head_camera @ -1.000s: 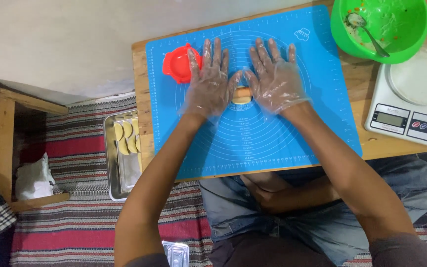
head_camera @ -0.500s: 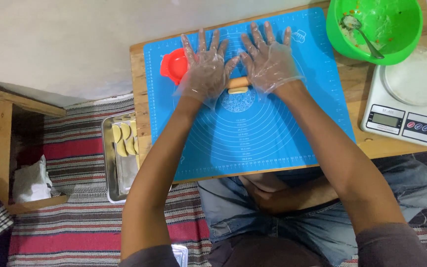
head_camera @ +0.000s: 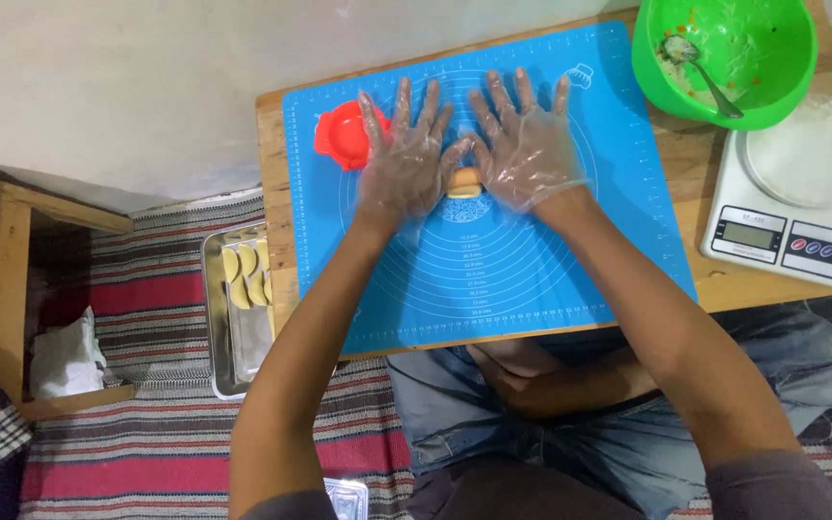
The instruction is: Rolling out a small piece of dough with a rolling pin, shaping it, and adding filling.
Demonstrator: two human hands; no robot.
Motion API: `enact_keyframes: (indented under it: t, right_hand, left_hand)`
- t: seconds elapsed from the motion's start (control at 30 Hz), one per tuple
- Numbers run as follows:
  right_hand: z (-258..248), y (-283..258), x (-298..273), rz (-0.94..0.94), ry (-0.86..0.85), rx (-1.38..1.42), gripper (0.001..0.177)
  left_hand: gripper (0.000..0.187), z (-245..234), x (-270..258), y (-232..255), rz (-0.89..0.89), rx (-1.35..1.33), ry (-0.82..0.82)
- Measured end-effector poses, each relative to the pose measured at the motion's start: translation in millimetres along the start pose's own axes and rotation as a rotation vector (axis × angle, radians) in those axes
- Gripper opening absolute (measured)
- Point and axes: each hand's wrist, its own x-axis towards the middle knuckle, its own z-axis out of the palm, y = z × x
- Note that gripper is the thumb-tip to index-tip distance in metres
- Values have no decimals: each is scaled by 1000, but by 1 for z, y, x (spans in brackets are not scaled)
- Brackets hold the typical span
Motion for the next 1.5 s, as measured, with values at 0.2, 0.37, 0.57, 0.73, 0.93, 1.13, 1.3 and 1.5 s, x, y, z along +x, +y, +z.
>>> enact_keyframes:
  t: [0.2,0.37,0.57,0.73,0.93,1.13,1.3,1.5]
  right_hand:
    - [-14,-11,-27,-44,72,157,67]
    - [-12,-18,-49,-54,98,213,66]
    - [-33,-32,-58,7,-137,98,69]
    - [-36,-39,-67,73,-400,-147,72]
    - [-46,-48,-82,78,-409,-120,72]
    - [-60,-56,-94,68,-433,-92,75]
    - [-62,-59,-101,57,-432,-89,72]
    - [-52,-48,-77,65,-434,-31,71]
  left_hand:
    - [72,-1,-21,11,-24,-18,-71]
    - [73,-16,-39,19,7,-79,-90]
    - [82,-52,-45,29,-85,-225,-340]
    - [94,-63,-48,34,-101,-162,-556]
    - [94,-73,-64,42,-94,-219,-517]
    - [88,-91,-72,49,-65,-203,-531]
    - [86,-91,-80,52,-71,-237,-528]
    - [88,-85,-64,45,-98,-222,-526]
